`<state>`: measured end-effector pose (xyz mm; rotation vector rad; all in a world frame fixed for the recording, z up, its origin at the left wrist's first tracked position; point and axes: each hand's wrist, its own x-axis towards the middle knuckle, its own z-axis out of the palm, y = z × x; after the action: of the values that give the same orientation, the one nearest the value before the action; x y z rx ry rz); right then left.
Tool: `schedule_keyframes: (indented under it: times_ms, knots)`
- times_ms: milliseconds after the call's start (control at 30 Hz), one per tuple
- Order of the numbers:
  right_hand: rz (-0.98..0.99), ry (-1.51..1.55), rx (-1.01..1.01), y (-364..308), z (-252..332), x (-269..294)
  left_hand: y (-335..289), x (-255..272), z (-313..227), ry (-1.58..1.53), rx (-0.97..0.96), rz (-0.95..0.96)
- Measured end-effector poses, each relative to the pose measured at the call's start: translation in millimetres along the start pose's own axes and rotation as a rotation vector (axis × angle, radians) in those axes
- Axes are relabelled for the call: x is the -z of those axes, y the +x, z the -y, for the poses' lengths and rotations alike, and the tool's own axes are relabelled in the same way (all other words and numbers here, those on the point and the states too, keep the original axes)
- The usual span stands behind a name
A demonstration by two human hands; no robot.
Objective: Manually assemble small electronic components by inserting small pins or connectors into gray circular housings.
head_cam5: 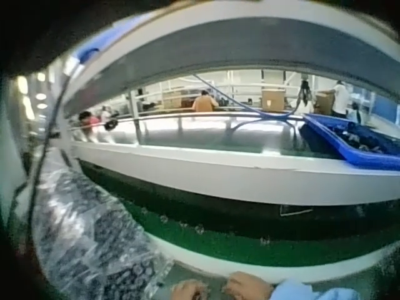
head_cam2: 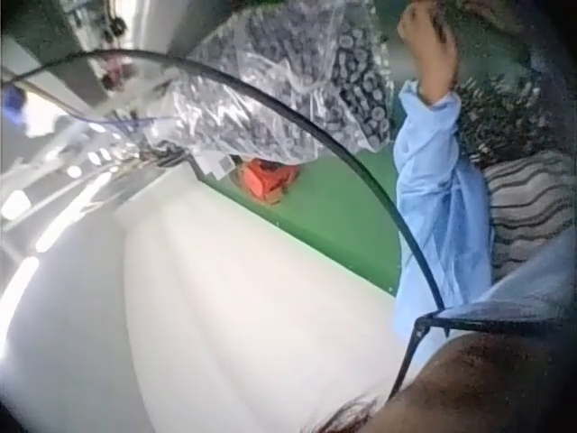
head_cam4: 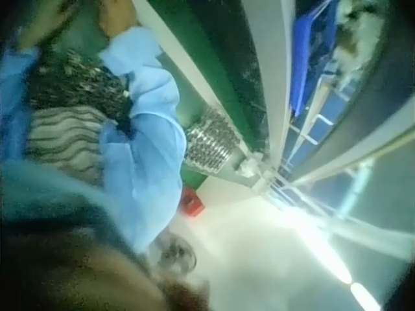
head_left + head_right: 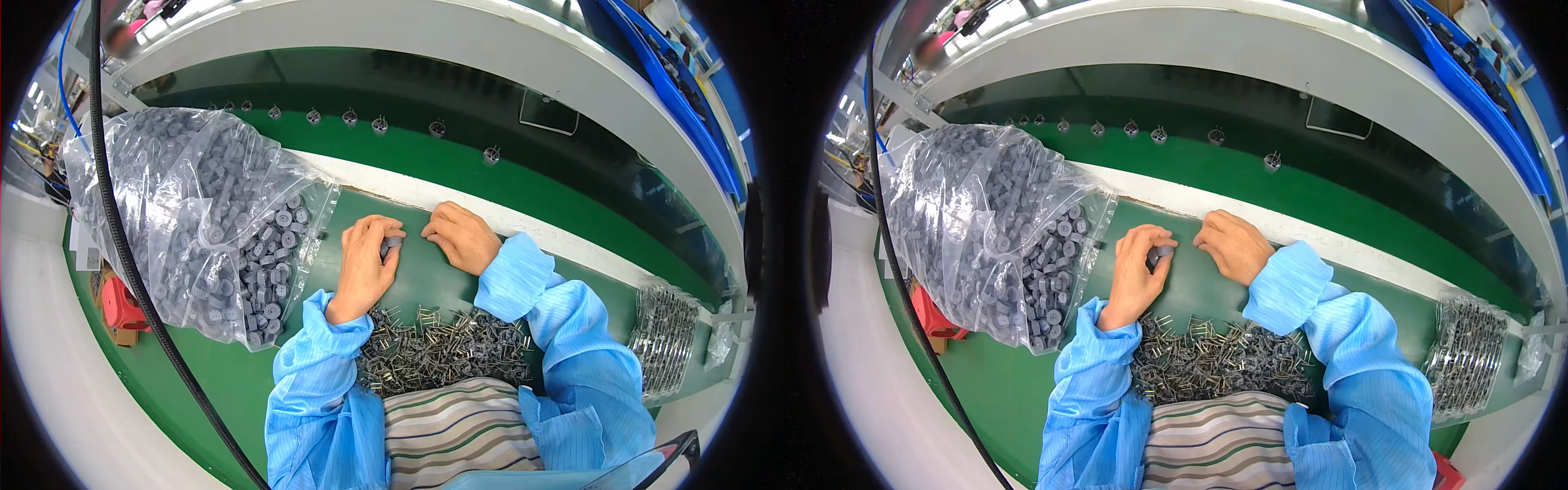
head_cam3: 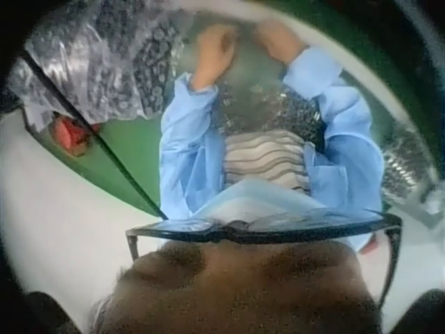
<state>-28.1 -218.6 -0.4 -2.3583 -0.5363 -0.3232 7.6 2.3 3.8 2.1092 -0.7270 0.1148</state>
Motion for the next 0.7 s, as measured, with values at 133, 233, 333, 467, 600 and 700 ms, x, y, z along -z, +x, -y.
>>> schedule_keyframes:
  times_ms: [133, 233, 333, 467, 600, 700]
  knots:
    - [0.096, -0.034, 0.025, -2.5, -5.4, 3.9, 4.5, 5.5, -1.0, 0.152, -0.230, -0.013]
    - [0.049, -0.002, 0.040, 3.3, 3.7, 17.1, 3.5, 4.5, -8.2, 0.134, -0.330, -0.109]
    - [-0.012, 0.092, -0.015, 8.2, 25.1, 22.3, -8.4, -7.7, -12.4, -0.459, 0.103, -0.103]
    - [0.028, -0.063, -0.048, 4.7, 14.6, 15.2, -5.5, -7.3, -9.6, -0.877, 0.221, -0.101]
    - [0.128, 0.074, -0.057, -4.0, -5.0, 5.3, 0.3, 0.1, -3.4, -1.053, 0.464, 0.024]
    - [0.127, 0.093, 0.051, -2.1, -14.9, 4.6, 1.6, 4.4, -4.9, -1.146, 0.525, 0.006]
